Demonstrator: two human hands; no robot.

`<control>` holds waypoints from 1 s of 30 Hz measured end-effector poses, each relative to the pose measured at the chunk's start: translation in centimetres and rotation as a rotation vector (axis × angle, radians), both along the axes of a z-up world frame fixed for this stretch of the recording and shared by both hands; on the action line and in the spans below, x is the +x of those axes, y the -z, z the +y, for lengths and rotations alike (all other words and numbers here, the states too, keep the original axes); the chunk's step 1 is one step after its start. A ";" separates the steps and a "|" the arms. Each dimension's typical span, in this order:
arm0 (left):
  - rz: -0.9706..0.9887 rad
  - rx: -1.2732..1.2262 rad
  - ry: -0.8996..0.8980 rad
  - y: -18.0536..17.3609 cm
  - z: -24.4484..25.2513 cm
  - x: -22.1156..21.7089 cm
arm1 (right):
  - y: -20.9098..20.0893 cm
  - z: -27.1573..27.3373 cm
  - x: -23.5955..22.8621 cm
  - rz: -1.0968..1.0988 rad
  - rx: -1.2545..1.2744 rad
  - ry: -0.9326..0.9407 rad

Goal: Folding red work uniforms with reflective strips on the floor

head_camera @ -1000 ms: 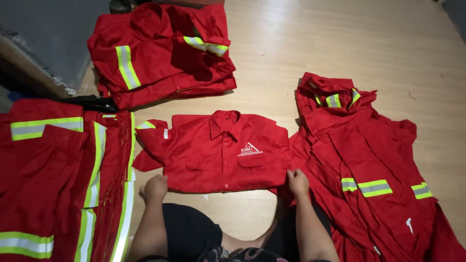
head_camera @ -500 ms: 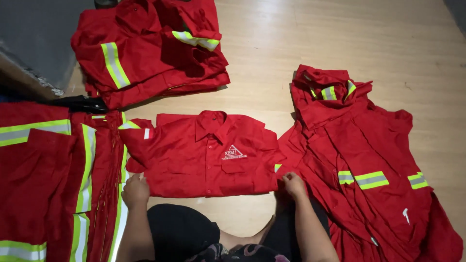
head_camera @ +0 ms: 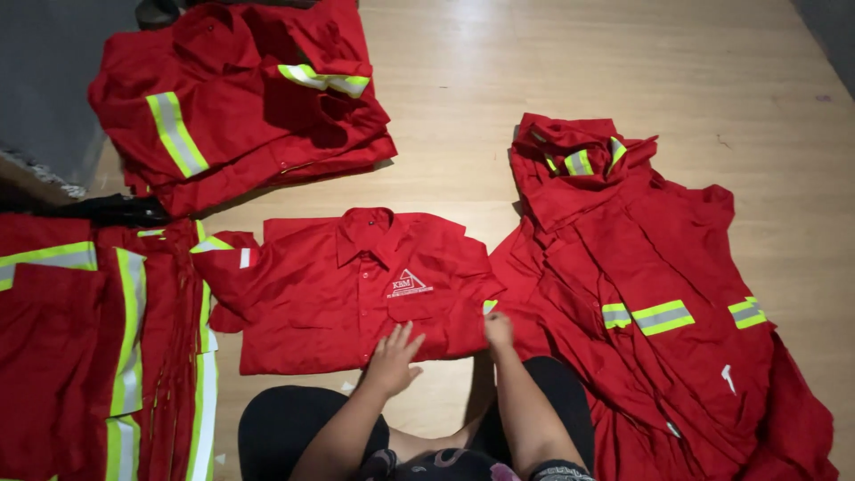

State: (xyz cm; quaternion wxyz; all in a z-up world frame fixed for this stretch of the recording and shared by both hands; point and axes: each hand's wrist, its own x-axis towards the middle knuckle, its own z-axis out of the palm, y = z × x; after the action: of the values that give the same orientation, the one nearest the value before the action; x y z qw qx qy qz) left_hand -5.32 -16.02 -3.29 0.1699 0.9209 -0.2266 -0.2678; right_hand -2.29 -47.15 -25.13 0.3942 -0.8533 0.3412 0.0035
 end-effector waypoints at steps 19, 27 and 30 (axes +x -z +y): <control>0.307 0.201 0.296 3.2 -2.0 -1.4 | -23.4 -8.1 0.4 -1.127 -0.332 0.260; 0.303 0.131 0.120 2.9 -2.4 -2.5 | -16.8 -13.7 -4.2 -0.357 -0.033 1.166; 0.178 0.027 0.113 4.6 -4.2 -1.3 | -18.7 -13.8 -4.6 -0.359 -0.391 0.994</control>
State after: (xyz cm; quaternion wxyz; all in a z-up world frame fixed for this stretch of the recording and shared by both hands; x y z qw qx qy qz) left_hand -6.59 -20.25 -7.93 0.1617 0.8814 -0.2587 -0.3607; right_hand -6.86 -60.95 -6.38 0.2351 -0.6344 0.6239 -0.3912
